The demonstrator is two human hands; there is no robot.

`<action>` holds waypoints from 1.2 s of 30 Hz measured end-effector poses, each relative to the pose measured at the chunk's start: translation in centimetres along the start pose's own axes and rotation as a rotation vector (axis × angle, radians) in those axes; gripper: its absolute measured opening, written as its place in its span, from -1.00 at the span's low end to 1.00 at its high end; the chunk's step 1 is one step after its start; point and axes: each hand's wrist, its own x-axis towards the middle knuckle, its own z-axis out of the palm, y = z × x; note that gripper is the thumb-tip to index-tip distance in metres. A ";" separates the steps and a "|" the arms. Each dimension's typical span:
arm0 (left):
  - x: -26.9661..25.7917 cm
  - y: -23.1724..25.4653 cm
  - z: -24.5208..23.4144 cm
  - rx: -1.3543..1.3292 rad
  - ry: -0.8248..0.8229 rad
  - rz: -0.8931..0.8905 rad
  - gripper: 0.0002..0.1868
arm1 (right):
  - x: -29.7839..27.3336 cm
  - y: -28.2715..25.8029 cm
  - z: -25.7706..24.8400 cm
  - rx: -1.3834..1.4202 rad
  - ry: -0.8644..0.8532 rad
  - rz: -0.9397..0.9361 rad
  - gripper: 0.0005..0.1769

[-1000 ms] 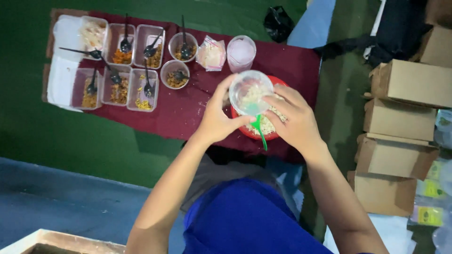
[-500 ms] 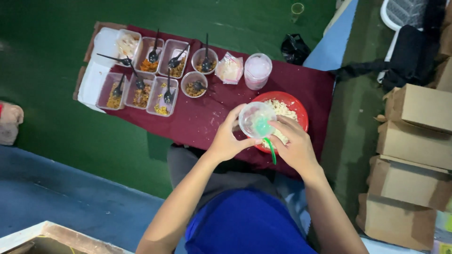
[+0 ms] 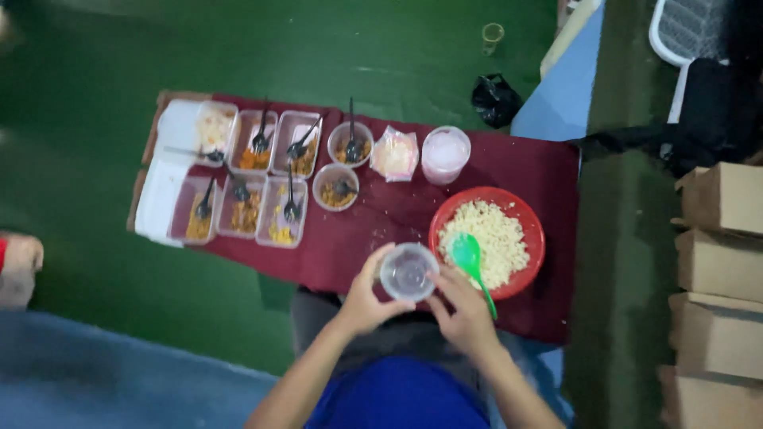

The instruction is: The person is mixing a white crumbly ingredient in a red bowl using a green plastic spoon.

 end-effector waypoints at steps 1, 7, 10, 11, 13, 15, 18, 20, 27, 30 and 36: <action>0.1 -1.1 -0.9 0.004 -0.031 0.000 0.13 | -0.2 -0.2 1.4 -0.008 0.023 0.020 -0.59; 3.3 -12.3 -7.6 0.296 -0.141 -0.066 0.22 | 0.5 1.7 11.9 -0.055 0.143 0.193 -0.62; 3.8 -16.2 -9.6 0.274 -0.200 0.046 0.16 | -0.5 3.5 16.3 -0.049 0.172 0.232 -0.60; 4.5 -16.9 -10.2 0.314 -0.223 0.064 0.17 | 0.1 4.0 17.1 -0.067 0.192 0.198 -0.61; 5.1 -18.6 -11.1 0.349 -0.244 0.085 0.18 | 0.5 5.3 18.4 -0.091 0.210 0.161 -0.62; 5.0 -20.8 -11.5 0.321 -0.260 0.207 0.16 | -0.2 7.0 19.4 -0.139 0.188 0.063 -0.69; 4.5 -21.6 -11.6 0.295 -0.263 0.186 0.14 | -1.8 9.1 21.0 -0.115 0.184 -0.021 -0.65; 4.7 -22.1 -11.6 0.291 -0.250 0.212 0.12 | -2.0 9.7 21.8 -0.138 0.202 -0.037 -0.66; 4.3 -22.1 -11.8 0.311 -0.217 0.190 0.10 | -3.4 10.4 23.4 -0.171 0.207 -0.002 -0.65; 4.4 -21.5 -11.8 0.315 -0.227 0.128 0.11 | -2.8 10.1 23.3 -0.158 0.217 0.011 -0.64; 4.5 -21.4 -11.8 0.317 -0.210 0.181 0.10 | -2.8 10.1 23.2 -0.135 0.218 0.049 -0.64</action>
